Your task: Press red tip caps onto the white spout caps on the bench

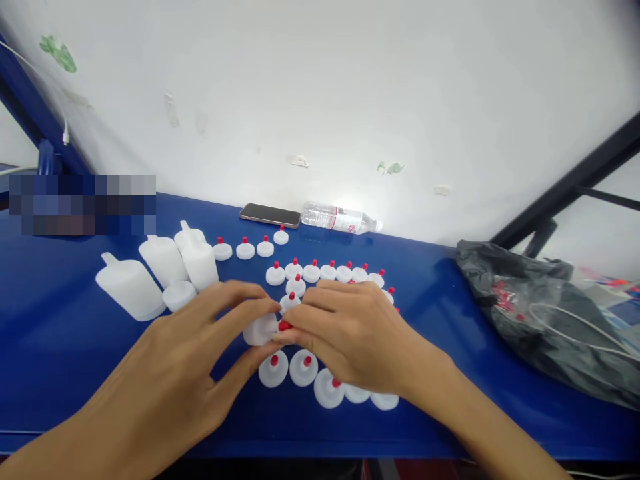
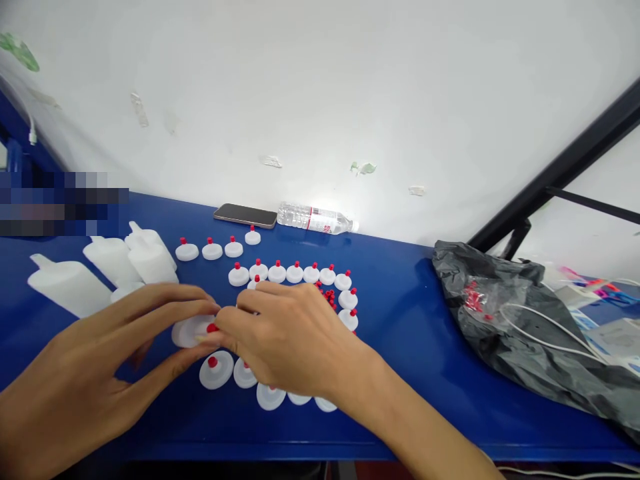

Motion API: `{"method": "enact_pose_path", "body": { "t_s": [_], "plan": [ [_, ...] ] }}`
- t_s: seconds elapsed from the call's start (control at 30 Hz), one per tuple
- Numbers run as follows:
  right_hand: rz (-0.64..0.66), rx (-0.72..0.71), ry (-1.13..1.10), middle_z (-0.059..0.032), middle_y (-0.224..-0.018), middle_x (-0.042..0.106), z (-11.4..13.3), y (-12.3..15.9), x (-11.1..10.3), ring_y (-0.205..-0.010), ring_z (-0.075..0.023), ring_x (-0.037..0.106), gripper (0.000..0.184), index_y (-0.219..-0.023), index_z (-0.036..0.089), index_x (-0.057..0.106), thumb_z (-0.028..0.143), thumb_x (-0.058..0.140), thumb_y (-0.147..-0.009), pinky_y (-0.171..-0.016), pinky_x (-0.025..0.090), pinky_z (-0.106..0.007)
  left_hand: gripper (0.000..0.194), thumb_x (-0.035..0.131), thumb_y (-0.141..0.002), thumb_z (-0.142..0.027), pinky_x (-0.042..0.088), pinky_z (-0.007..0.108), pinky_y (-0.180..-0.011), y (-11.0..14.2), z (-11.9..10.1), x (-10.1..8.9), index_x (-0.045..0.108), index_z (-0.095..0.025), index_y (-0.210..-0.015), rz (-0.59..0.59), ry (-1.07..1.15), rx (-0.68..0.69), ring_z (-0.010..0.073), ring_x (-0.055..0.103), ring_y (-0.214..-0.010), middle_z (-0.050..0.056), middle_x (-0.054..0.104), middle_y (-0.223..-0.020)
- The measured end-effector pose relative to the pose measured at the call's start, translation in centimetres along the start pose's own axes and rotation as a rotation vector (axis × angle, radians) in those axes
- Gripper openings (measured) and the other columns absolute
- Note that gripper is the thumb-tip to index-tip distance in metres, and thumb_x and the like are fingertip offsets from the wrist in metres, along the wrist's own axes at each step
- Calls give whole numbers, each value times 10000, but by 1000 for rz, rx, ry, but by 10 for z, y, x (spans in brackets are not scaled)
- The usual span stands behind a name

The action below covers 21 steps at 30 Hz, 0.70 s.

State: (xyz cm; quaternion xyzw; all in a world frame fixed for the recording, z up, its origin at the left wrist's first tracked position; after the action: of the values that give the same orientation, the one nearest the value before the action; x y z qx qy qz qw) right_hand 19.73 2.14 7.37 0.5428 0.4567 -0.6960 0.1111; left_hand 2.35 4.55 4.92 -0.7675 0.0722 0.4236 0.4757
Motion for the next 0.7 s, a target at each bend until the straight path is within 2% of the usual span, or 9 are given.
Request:
{"method": "enact_pose_path", "body": {
  "t_s": [0.1,0.23,0.33,0.4,0.47,0.53,0.6,0.7],
  "plan": [
    [-3,83,17,-16,-839,791,-14,2,-1,-710,-146,669,497,-995,185,806,400,452,-1271,-575,335,-334,363,606,-1109,-593,522,286,-483,-2,14,-3,826,-334,-1239,10,-31,-109,115,651,-567,29,777,-1194],
    [-30,164,39,-22,-848,815,-32,7,-4,-721,-151,683,489,-999,184,819,365,452,-1267,-617,374,-323,442,548,-1120,-631,509,291,-479,-1,34,5,827,-322,-1268,95,-55,-164,117,552,-466,-3,824,-1024],
    [-34,157,46,-23,-836,806,-34,9,-5,-734,-156,679,492,-974,185,816,360,458,-1263,-614,374,-327,444,518,-1128,-648,519,310,-501,2,46,16,830,-340,-1193,144,-106,-190,170,651,-498,-18,853,-882],
    [-23,147,54,-21,-828,797,-33,9,-4,-724,-154,670,484,-968,186,815,353,466,-1259,-590,347,-339,454,491,-1135,-639,564,335,-561,4,53,21,834,-342,-1141,160,-136,-199,227,779,-623,-4,875,-869],
    [-18,134,60,-18,-822,790,-30,8,-3,-716,-152,664,466,-973,185,816,341,480,-1255,-582,333,-344,514,437,-1143,-651,640,389,-675,7,56,21,835,-325,-1154,168,-168,-202,287,866,-793,29,909,-975],
    [-15,127,67,-19,-826,791,-29,8,-3,-718,-151,663,456,-969,182,815,333,491,-1251,-578,331,-342,591,392,-1136,-683,675,461,-735,11,55,13,831,-290,-1190,148,-215,-216,348,892,-905,78,917,-1115],
    [-9,125,74,-18,-824,790,-29,8,-2,-717,-151,663,461,-957,182,811,333,490,-1251,-571,327,-342,612,369,-1125,-699,660,482,-680,15,49,1,833,-299,-1138,133,-265,-239,363,889,-865,74,918,-1102],
    [-2,123,86,-15,-820,788,-29,8,-2,-707,-150,657,473,-948,184,805,342,480,-1254,-564,323,-346,563,376,-1135,-620,538,401,-501,22,38,-4,814,-369,-886,185,-216,-247,280,821,-631,-24,870,-794]
  ]
}}
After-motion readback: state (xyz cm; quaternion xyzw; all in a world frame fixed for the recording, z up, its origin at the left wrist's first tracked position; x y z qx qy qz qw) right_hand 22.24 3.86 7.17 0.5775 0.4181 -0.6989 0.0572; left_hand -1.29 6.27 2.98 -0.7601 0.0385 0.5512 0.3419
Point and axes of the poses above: each hand's wrist, its own y-axis away from the middle knuckle, its own x-axis out of the palm, z = x × y, the point moved 7 cm from there along -y, towards the middle knuckle
